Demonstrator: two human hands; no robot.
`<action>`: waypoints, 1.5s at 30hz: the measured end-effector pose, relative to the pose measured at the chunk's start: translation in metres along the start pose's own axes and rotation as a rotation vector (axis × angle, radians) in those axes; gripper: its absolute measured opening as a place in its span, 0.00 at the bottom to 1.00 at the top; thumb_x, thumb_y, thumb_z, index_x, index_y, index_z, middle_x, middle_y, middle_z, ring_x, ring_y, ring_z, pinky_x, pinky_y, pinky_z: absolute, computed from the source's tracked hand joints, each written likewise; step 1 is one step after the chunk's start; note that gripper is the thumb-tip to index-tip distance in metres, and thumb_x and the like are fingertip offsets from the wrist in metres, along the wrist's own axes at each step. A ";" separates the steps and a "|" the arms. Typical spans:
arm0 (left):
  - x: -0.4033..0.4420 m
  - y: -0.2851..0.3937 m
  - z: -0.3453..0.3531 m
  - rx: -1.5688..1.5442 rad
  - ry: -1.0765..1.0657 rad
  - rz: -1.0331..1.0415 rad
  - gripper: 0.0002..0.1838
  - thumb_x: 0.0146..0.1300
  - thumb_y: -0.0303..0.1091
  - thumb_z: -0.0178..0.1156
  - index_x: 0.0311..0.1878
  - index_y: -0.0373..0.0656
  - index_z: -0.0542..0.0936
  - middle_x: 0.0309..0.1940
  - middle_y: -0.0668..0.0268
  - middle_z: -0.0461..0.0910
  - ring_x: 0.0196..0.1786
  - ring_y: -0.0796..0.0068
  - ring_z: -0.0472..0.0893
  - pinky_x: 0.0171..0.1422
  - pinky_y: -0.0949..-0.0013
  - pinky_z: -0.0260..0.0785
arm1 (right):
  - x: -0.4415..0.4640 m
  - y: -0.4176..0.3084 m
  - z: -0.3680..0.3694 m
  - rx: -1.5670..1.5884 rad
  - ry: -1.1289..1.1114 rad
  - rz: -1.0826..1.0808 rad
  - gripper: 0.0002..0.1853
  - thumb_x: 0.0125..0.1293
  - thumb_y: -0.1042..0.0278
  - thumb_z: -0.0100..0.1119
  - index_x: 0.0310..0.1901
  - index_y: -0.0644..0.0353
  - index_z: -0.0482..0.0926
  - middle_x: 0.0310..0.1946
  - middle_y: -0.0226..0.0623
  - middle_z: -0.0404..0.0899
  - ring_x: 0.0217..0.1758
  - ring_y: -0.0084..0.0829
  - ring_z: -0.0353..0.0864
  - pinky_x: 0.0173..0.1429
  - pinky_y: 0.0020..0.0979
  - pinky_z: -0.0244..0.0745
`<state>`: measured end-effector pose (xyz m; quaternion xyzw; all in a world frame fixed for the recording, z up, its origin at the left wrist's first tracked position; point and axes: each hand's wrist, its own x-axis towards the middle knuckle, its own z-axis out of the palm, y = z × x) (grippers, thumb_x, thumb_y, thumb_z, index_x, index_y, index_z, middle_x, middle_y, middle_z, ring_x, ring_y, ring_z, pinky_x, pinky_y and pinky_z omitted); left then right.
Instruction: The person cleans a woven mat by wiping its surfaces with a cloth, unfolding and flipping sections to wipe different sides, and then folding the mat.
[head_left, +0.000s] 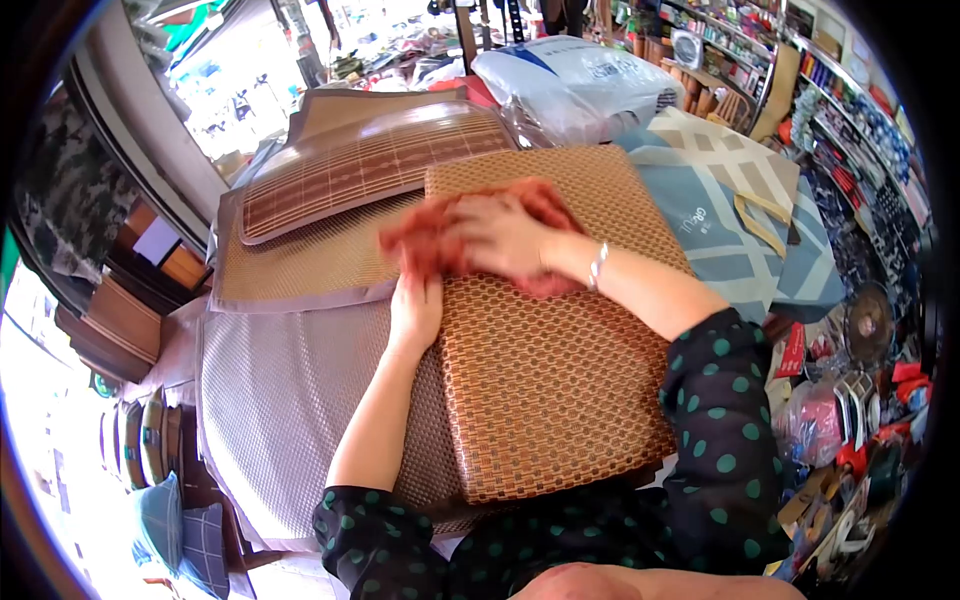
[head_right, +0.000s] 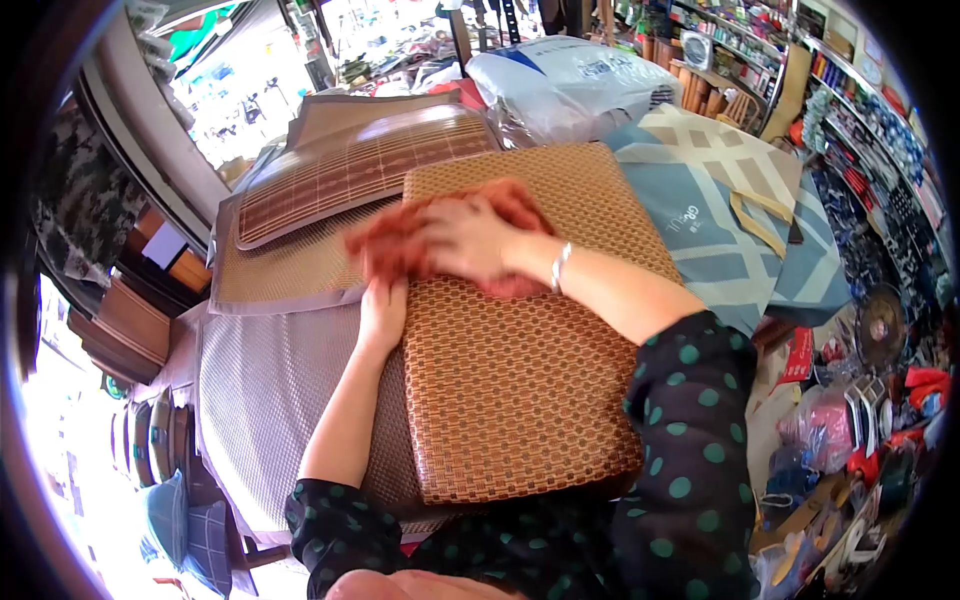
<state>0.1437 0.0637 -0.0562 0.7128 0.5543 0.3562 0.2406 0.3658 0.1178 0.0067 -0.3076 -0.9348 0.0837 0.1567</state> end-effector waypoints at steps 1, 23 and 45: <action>-0.004 0.005 -0.001 0.019 0.036 0.111 0.32 0.73 0.43 0.52 0.75 0.39 0.62 0.69 0.48 0.68 0.70 0.48 0.69 0.72 0.52 0.64 | 0.013 0.037 0.004 -0.065 0.068 0.131 0.26 0.69 0.42 0.49 0.64 0.41 0.76 0.72 0.38 0.64 0.79 0.41 0.54 0.76 0.61 0.47; -0.002 0.006 0.000 -0.077 0.030 0.138 0.29 0.69 0.40 0.58 0.71 0.40 0.69 0.68 0.47 0.70 0.72 0.50 0.68 0.77 0.54 0.58 | -0.052 -0.034 -0.002 -0.069 0.003 0.019 0.31 0.67 0.51 0.49 0.72 0.42 0.66 0.78 0.45 0.54 0.82 0.49 0.47 0.77 0.69 0.40; -0.002 0.013 0.000 -0.049 0.109 0.190 0.25 0.71 0.37 0.54 0.69 0.40 0.71 0.64 0.50 0.74 0.68 0.50 0.70 0.74 0.56 0.62 | -0.116 -0.096 -0.011 0.005 -0.132 -0.102 0.34 0.63 0.50 0.59 0.71 0.44 0.68 0.78 0.44 0.54 0.83 0.47 0.46 0.80 0.60 0.38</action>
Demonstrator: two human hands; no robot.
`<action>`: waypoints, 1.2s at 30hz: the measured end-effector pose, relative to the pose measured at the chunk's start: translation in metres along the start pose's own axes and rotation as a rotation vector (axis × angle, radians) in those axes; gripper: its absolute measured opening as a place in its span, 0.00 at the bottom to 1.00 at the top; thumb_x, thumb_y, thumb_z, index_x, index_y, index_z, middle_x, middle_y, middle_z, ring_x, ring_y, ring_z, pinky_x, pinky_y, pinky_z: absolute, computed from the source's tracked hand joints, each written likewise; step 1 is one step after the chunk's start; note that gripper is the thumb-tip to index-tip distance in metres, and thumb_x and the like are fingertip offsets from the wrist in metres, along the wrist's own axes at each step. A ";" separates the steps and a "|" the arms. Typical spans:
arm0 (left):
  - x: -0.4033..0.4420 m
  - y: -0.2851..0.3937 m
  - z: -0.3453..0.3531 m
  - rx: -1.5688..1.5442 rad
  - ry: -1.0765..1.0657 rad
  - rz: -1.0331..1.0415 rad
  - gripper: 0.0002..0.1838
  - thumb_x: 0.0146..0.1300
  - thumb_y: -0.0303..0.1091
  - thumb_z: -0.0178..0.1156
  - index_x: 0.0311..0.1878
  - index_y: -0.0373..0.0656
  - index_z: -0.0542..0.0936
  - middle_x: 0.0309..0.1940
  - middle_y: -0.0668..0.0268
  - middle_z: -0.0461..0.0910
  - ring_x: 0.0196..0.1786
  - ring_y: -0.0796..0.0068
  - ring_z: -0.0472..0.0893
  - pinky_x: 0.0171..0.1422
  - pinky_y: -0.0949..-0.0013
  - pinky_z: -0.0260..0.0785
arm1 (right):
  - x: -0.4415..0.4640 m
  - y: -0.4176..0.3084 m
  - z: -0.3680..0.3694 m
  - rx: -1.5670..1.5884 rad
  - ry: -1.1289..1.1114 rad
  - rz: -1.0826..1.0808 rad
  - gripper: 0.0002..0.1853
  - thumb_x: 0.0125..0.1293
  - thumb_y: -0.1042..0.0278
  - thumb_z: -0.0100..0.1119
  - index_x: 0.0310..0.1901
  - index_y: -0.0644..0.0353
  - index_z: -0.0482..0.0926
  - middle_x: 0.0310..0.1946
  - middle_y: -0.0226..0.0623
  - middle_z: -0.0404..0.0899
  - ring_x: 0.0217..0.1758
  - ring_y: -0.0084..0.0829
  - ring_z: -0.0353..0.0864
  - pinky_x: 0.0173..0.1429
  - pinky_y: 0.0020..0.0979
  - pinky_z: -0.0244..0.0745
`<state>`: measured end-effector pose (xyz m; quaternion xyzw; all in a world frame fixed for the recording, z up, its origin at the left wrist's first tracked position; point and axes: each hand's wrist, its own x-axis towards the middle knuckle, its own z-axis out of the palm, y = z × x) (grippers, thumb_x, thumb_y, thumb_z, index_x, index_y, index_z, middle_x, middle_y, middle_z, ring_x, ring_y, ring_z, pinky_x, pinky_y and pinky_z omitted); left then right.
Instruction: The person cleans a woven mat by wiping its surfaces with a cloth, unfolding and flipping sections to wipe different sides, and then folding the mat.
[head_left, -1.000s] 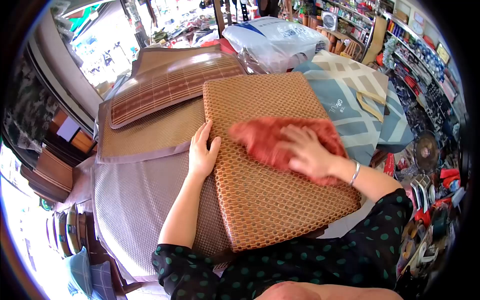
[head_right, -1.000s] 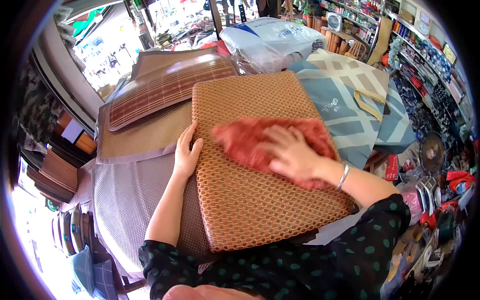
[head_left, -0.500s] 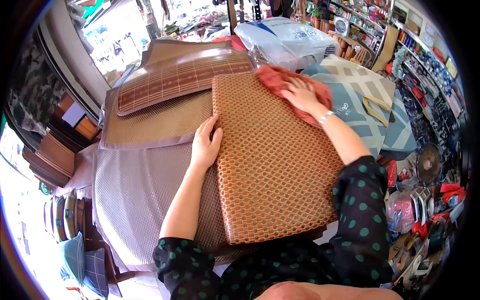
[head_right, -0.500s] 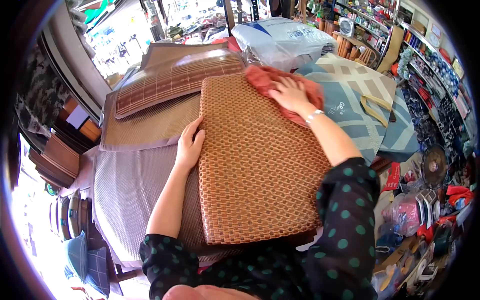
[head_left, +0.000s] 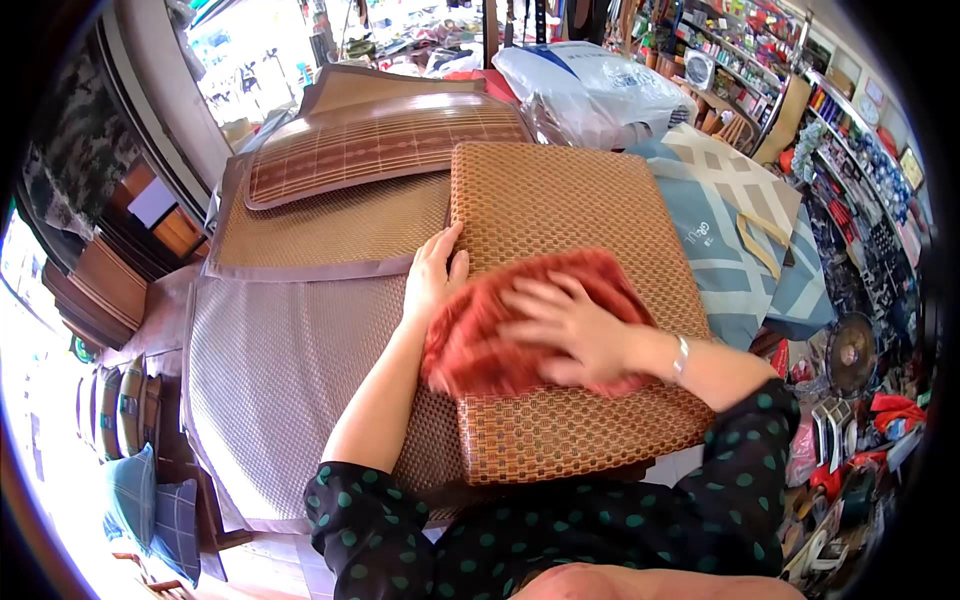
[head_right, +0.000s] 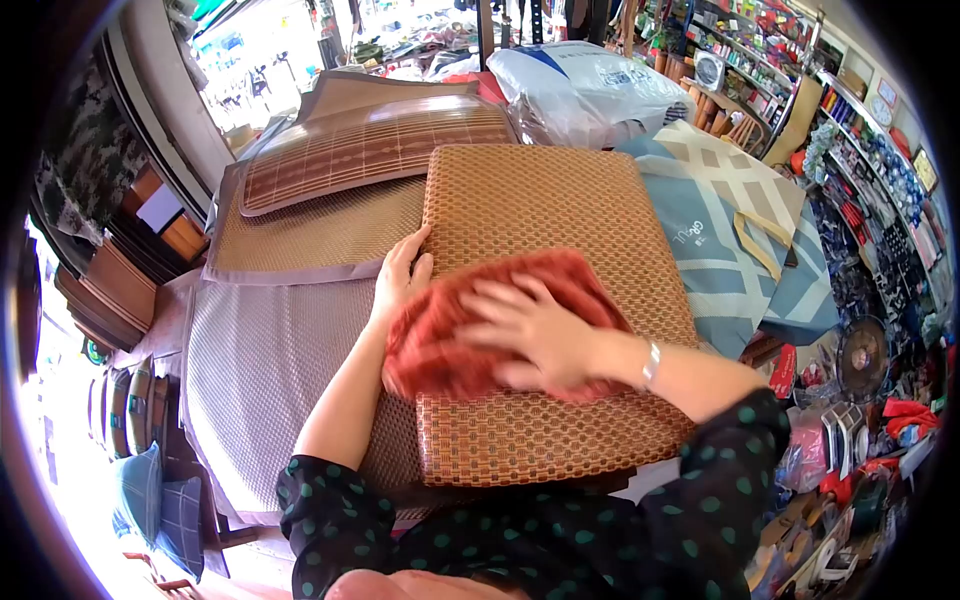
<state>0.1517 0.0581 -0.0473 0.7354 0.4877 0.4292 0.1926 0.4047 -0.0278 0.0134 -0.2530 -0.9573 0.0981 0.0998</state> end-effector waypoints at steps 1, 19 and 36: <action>0.002 -0.003 0.000 0.013 -0.030 -0.027 0.25 0.70 0.37 0.54 0.69 0.40 0.71 0.64 0.50 0.74 0.68 0.50 0.71 0.73 0.56 0.62 | 0.026 0.023 0.003 -0.071 0.065 -0.006 0.34 0.63 0.49 0.57 0.72 0.44 0.67 0.78 0.43 0.54 0.83 0.47 0.46 0.80 0.60 0.38; -0.001 0.011 -0.005 -0.073 0.006 -0.033 0.25 0.70 0.38 0.57 0.68 0.40 0.72 0.62 0.51 0.76 0.67 0.52 0.72 0.72 0.55 0.64 | -0.097 0.041 -0.002 -0.096 0.168 0.620 0.36 0.66 0.42 0.52 0.69 0.56 0.68 0.77 0.51 0.54 0.81 0.54 0.48 0.79 0.63 0.36; 0.001 0.004 -0.004 -0.103 0.000 -0.006 0.23 0.71 0.36 0.56 0.66 0.39 0.75 0.60 0.50 0.78 0.65 0.52 0.74 0.70 0.57 0.65 | 0.015 0.184 -0.008 -0.197 0.309 0.821 0.37 0.71 0.33 0.41 0.73 0.48 0.66 0.78 0.38 0.57 0.82 0.39 0.49 0.81 0.53 0.36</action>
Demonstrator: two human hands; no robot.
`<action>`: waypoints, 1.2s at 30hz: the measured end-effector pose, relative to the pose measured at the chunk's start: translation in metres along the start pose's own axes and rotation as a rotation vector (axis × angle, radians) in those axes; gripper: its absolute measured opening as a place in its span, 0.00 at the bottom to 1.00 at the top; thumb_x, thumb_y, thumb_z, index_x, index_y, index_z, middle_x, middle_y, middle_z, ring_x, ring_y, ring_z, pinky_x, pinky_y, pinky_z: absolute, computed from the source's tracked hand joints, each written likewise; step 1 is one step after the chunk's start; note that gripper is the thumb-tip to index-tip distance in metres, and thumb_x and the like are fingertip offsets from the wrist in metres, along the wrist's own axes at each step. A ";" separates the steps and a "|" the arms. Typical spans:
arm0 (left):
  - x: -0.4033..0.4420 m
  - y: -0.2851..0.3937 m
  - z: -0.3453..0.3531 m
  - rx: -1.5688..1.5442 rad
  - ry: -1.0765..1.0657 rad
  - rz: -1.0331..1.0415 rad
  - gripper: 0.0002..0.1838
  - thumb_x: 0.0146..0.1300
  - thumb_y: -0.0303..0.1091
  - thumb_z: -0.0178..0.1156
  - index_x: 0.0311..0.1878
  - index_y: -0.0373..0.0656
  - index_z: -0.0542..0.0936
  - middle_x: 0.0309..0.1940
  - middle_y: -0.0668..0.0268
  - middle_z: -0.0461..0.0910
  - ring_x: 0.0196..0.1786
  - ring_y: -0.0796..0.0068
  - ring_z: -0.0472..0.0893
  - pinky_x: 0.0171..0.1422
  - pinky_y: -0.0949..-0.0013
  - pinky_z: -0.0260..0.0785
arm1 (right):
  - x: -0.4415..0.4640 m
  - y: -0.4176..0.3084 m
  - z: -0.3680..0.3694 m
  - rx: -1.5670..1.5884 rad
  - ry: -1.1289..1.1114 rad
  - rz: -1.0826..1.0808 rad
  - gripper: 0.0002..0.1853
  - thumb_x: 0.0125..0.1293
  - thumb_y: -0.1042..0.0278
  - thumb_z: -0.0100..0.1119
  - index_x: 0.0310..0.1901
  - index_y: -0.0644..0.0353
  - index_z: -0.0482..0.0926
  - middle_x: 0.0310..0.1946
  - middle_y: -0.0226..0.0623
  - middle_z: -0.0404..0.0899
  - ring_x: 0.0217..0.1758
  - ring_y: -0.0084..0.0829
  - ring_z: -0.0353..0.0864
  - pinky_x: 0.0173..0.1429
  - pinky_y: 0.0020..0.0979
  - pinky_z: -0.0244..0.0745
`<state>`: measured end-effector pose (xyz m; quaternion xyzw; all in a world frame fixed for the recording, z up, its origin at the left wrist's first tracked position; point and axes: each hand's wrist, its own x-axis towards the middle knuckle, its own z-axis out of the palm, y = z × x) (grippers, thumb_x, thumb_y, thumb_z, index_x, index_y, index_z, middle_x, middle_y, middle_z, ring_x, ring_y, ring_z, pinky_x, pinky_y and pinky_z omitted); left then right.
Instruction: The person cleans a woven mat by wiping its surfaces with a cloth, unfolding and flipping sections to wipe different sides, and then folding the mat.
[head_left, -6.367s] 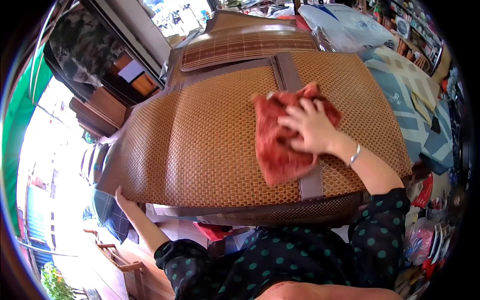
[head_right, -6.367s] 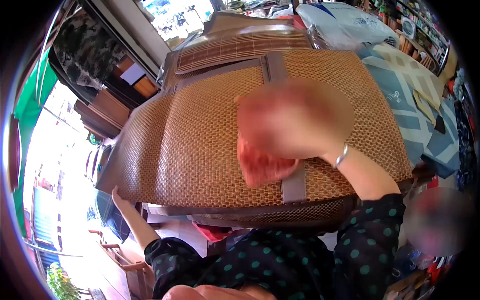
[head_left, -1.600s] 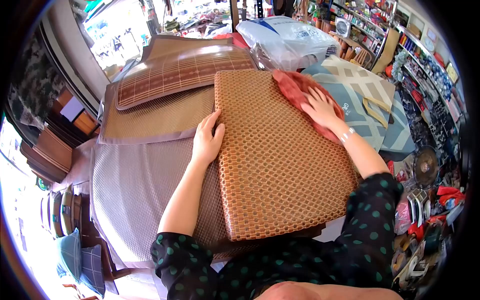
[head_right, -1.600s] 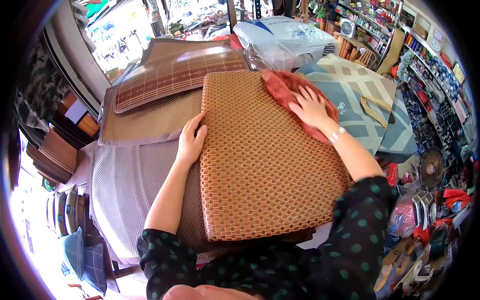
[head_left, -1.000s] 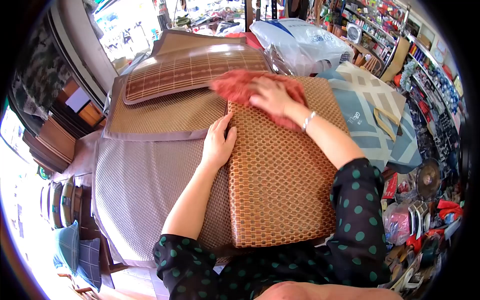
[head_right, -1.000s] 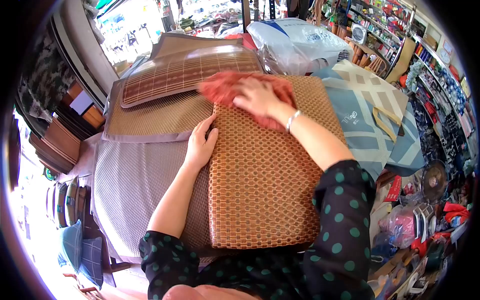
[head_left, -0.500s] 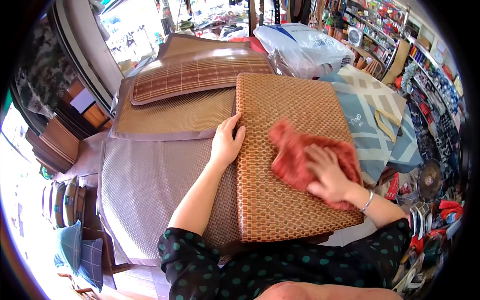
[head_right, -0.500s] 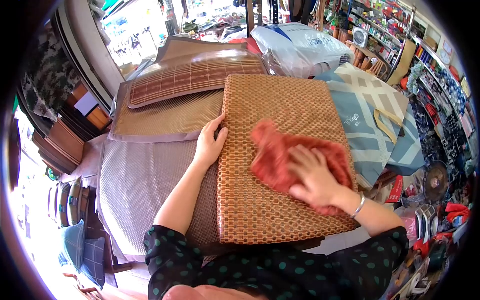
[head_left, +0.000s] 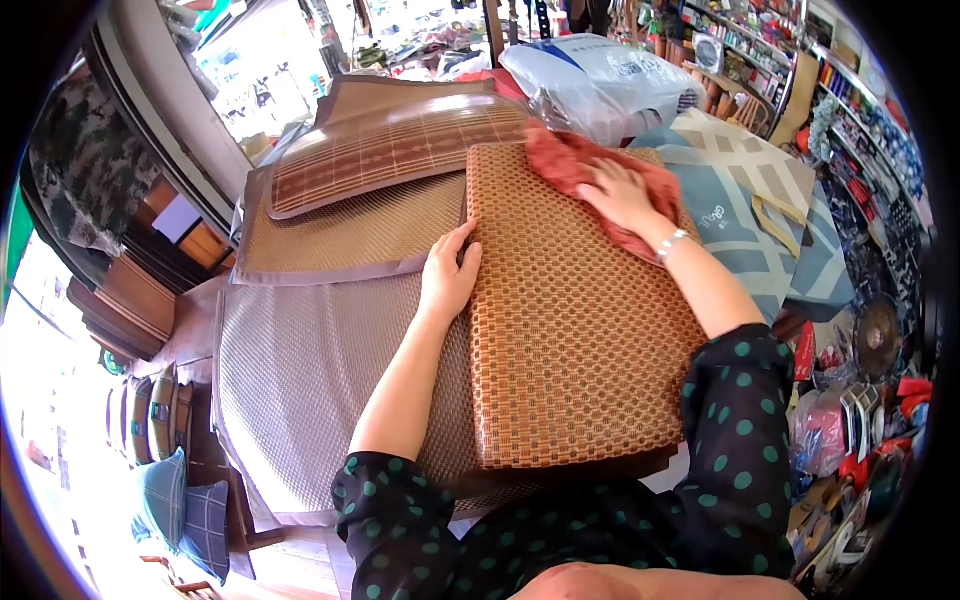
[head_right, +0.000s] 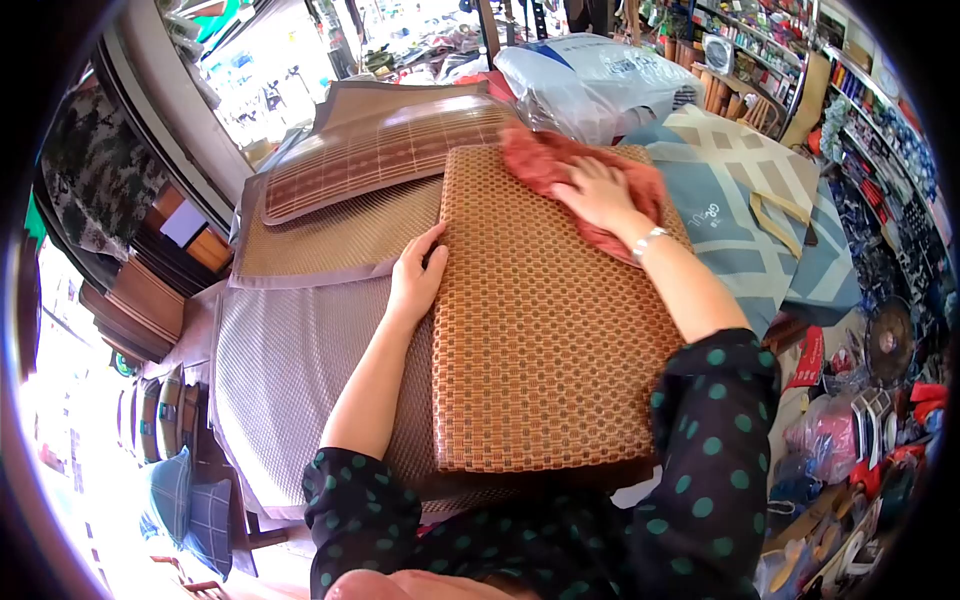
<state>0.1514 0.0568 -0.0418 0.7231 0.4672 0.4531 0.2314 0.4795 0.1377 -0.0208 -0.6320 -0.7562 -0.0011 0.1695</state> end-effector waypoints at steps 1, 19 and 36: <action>0.000 0.000 0.000 0.003 0.002 -0.007 0.23 0.71 0.37 0.56 0.66 0.39 0.75 0.61 0.50 0.78 0.66 0.52 0.74 0.70 0.57 0.65 | -0.024 0.015 -0.013 -0.051 -0.005 0.045 0.37 0.72 0.34 0.41 0.73 0.50 0.66 0.78 0.39 0.57 0.82 0.39 0.48 0.81 0.51 0.37; -0.045 0.051 -0.002 0.131 0.019 0.090 0.29 0.66 0.33 0.59 0.70 0.41 0.69 0.62 0.51 0.76 0.66 0.50 0.73 0.73 0.49 0.61 | -0.084 -0.067 -0.027 0.100 -0.094 -0.374 0.34 0.69 0.40 0.49 0.72 0.48 0.66 0.77 0.45 0.57 0.82 0.45 0.50 0.80 0.60 0.40; -0.158 0.178 0.008 0.650 -0.636 0.503 0.45 0.45 0.47 0.74 0.70 0.47 0.70 0.66 0.52 0.70 0.71 0.52 0.69 0.76 0.49 0.60 | -0.278 -0.019 -0.108 0.170 -0.298 -0.430 0.35 0.63 0.47 0.58 0.70 0.49 0.69 0.75 0.48 0.59 0.81 0.46 0.52 0.80 0.57 0.39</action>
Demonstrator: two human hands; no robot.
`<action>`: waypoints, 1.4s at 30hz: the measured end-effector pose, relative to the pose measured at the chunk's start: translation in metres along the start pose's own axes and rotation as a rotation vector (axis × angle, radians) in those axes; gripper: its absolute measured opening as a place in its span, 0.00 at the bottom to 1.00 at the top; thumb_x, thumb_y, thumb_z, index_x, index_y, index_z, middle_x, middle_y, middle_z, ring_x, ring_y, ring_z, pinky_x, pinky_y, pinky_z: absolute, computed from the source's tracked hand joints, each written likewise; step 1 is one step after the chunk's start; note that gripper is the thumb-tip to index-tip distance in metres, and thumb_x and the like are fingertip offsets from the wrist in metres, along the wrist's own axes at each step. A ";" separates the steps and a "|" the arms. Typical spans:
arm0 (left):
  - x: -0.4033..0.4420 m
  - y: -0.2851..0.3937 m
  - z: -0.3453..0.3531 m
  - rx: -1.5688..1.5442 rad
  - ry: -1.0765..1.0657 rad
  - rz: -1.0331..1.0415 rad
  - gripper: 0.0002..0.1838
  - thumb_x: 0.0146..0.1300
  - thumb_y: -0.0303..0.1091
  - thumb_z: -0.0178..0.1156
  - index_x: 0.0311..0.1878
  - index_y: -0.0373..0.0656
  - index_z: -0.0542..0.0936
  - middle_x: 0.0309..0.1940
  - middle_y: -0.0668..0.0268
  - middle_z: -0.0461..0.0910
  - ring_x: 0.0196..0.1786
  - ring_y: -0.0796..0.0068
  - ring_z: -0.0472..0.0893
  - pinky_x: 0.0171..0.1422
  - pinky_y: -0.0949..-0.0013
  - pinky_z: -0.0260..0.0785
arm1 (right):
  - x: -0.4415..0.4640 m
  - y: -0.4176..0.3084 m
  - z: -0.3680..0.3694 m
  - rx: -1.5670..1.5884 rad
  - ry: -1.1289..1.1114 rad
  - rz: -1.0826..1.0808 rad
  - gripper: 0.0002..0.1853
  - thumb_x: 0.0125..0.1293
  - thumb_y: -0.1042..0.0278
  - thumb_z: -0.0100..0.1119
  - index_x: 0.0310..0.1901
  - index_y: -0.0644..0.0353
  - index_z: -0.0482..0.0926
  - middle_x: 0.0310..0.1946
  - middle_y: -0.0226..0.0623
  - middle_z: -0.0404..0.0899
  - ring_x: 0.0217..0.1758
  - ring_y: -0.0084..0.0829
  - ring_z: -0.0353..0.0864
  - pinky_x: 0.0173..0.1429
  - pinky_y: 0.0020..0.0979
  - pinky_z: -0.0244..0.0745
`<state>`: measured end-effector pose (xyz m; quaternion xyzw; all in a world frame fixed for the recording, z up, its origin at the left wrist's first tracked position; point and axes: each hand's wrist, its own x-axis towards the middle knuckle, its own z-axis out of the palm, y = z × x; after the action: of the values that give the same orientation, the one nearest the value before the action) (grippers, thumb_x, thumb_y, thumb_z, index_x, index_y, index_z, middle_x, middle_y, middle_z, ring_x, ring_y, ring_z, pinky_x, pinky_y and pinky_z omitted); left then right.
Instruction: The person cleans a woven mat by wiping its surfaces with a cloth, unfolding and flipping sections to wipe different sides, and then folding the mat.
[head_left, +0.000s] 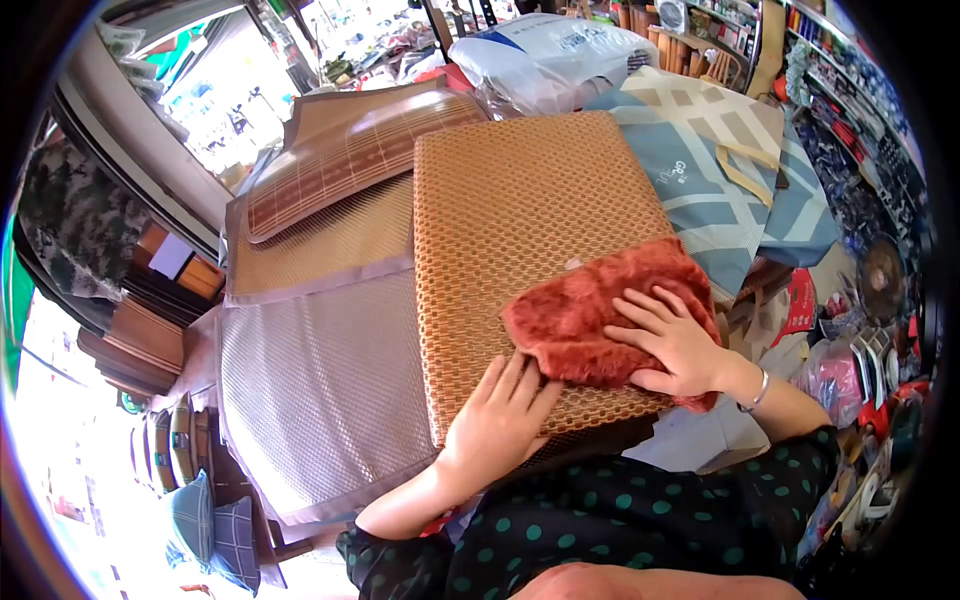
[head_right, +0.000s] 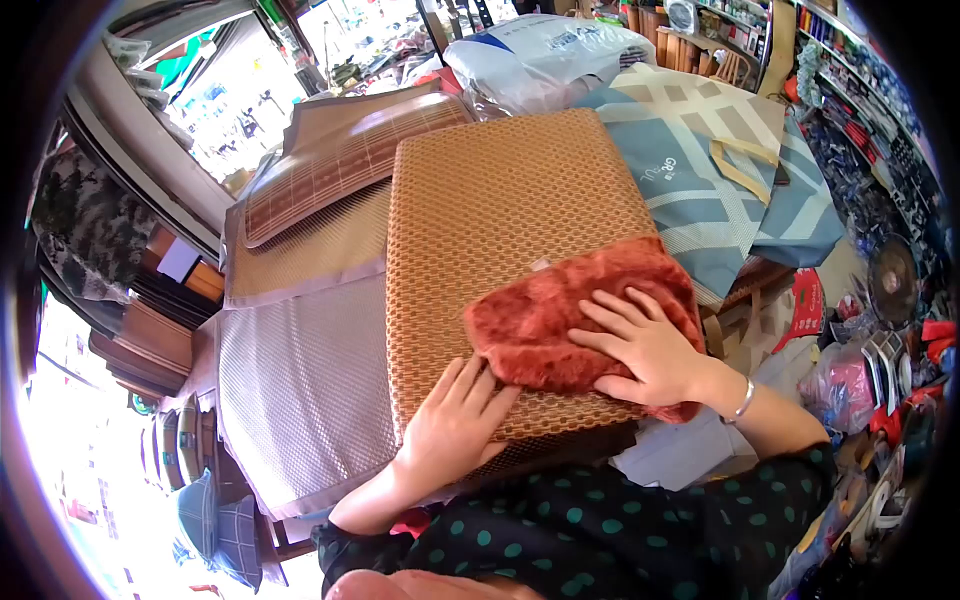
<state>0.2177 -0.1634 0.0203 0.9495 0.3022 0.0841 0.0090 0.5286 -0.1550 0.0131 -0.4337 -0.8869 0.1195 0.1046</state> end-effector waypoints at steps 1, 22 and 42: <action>0.005 0.006 0.007 0.022 -0.019 0.008 0.45 0.45 0.46 0.74 0.70 0.46 0.70 0.65 0.51 0.71 0.70 0.51 0.69 0.76 0.49 0.61 | 0.006 -0.002 -0.003 0.021 -0.019 -0.046 0.34 0.63 0.48 0.58 0.71 0.49 0.69 0.75 0.49 0.59 0.81 0.46 0.52 0.80 0.57 0.41; -0.014 -0.034 -0.046 -0.582 1.234 -0.500 0.15 0.72 0.26 0.57 0.60 0.35 0.75 0.50 0.62 0.83 0.49 0.72 0.82 0.55 0.71 0.74 | 0.084 0.141 -0.048 0.897 0.860 0.280 0.15 0.68 0.72 0.55 0.55 0.63 0.75 0.46 0.32 0.80 0.47 0.23 0.77 0.54 0.27 0.72; -0.047 -0.059 -0.030 -0.730 1.641 -0.688 0.24 0.75 0.34 0.52 0.69 0.33 0.63 0.60 0.51 0.75 0.58 0.59 0.79 0.62 0.58 0.74 | 0.306 -0.100 0.002 0.028 1.085 -1.203 0.19 0.63 0.66 0.61 0.56 0.44 0.79 0.53 0.38 0.75 0.50 0.40 0.76 0.50 0.40 0.77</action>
<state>0.1415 -0.1434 0.0389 0.3929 0.4317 0.8039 0.1141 0.2694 0.0285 0.0662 0.1213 -0.7926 -0.1729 0.5720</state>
